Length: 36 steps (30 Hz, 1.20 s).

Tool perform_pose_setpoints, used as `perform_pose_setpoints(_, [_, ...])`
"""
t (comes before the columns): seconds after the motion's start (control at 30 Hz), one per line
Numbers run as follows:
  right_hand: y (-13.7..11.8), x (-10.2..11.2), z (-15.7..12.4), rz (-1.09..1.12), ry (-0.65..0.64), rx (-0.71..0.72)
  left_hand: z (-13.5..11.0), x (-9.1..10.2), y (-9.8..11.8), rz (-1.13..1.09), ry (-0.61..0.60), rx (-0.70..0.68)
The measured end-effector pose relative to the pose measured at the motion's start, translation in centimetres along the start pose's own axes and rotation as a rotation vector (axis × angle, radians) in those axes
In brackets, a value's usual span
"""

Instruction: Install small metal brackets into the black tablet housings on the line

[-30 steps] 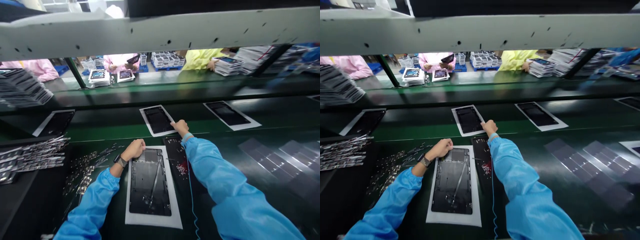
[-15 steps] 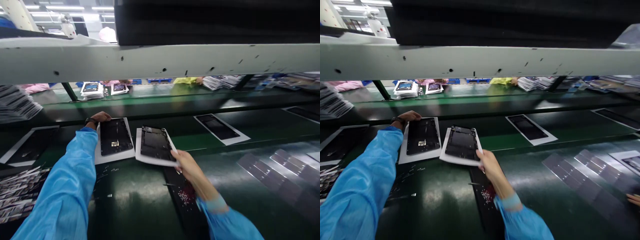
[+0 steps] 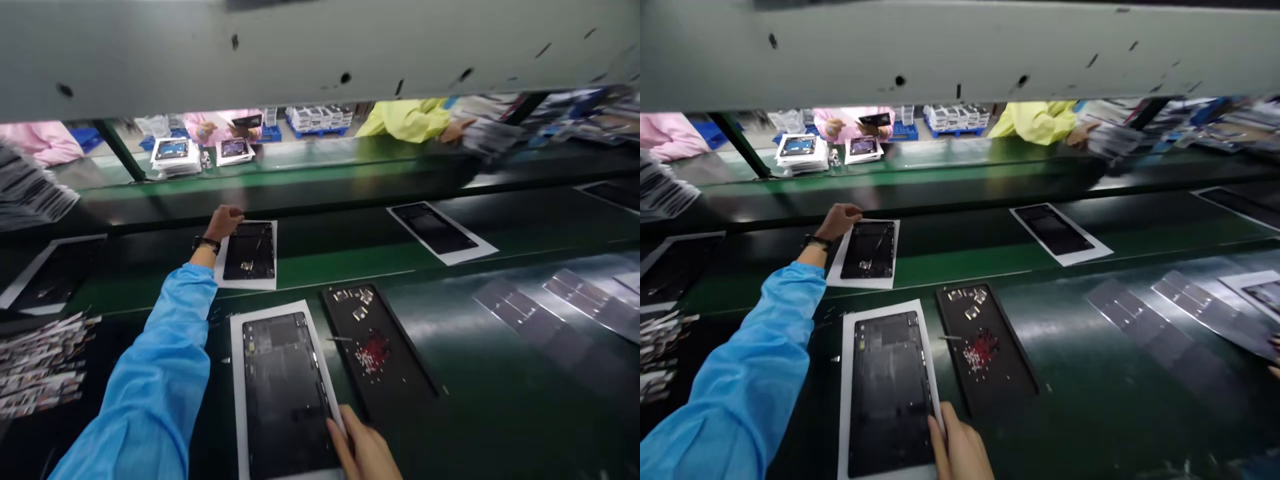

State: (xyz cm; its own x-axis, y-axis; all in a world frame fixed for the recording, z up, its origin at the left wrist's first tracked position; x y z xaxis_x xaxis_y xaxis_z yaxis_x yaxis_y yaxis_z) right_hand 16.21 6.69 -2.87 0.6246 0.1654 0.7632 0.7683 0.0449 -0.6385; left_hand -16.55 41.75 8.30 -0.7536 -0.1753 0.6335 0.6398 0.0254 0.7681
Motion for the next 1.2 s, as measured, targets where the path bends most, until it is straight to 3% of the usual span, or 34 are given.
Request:
perform_pose_setpoints(0.1, [-1.2, 3.5, 1.0, -0.23, 0.092, 0.212, -6.8, 3.1, 2.3, -0.063, 0.068, -0.039])
perform_pose_setpoints(0.23, [-0.2, 8.9, 4.5, -0.283, 0.166, 0.319, -20.5, 6.3, 3.9, -0.073, 0.303, -0.044])
perform_pose_setpoints(0.33, [1.8, 11.1, 7.6, -0.316, 0.138, 0.331, -31.5, 6.2, 1.8, -0.001, 0.446, 0.104])
perform_pose_setpoints(0.4, [2.8, 11.3, 9.3, -0.317, 0.078, 0.362, -37.4, 5.1, -0.6, 0.09, 0.443, 0.16])
perform_pose_setpoints(0.47, [3.1, 10.7, 10.8, -0.328, 0.017, 0.401, -42.0, 4.4, -3.1, 0.222, 0.454, 0.201])
perform_pose_setpoints(0.57, [2.9, 9.3, 12.6, -0.373, -0.071, 0.465, -46.9, 4.5, -5.8, 0.375, 0.522, 0.266])
perform_pose_setpoints(0.7, [2.6, 7.8, 14.2, -0.374, -0.188, 0.578, -50.1, 4.4, -7.0, 0.424, 0.573, 0.321])
perform_pose_setpoints(0.83, [2.7, 8.1, 15.0, -0.237, -0.146, 0.601, -50.0, 3.9, -7.8, 0.416, 0.576, 0.37])
perform_pose_setpoints(0.9, [2.5, 9.0, 14.5, -0.122, -0.082, 0.499, -49.0, 3.9, -8.1, 0.416, 0.574, 0.392])
perform_pose_setpoints(1.07, [1.9, 11.0, 11.5, 0.261, 0.095, 0.075, -45.5, 4.8, -7.9, 0.45, 0.56, 0.459])
perform_pose_setpoints(1.13, [2.0, 11.3, 10.8, 0.338, 0.17, 0.006, -44.5, 5.0, -8.0, 0.48, 0.547, 0.514])
perform_pose_setpoints(1.2, [2.4, 11.1, 10.8, 0.343, 0.154, 0.001, -44.1, 5.2, -8.2, 0.499, 0.561, 0.546])
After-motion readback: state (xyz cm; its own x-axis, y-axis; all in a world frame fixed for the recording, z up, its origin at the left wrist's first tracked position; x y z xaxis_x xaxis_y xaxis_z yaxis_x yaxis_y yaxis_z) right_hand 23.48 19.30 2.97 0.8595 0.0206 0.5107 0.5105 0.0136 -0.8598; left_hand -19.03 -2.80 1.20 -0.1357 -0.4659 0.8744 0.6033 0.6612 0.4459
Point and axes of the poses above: each hand's wrist, its own z-axis towards the middle knuckle, its own x-axis out of the back of the hand, y = z × x, the point moved 5 cm from there along z, towards the middle knuckle, and after that the axes turned 10 degrees about -z, right-handed, at the moved point
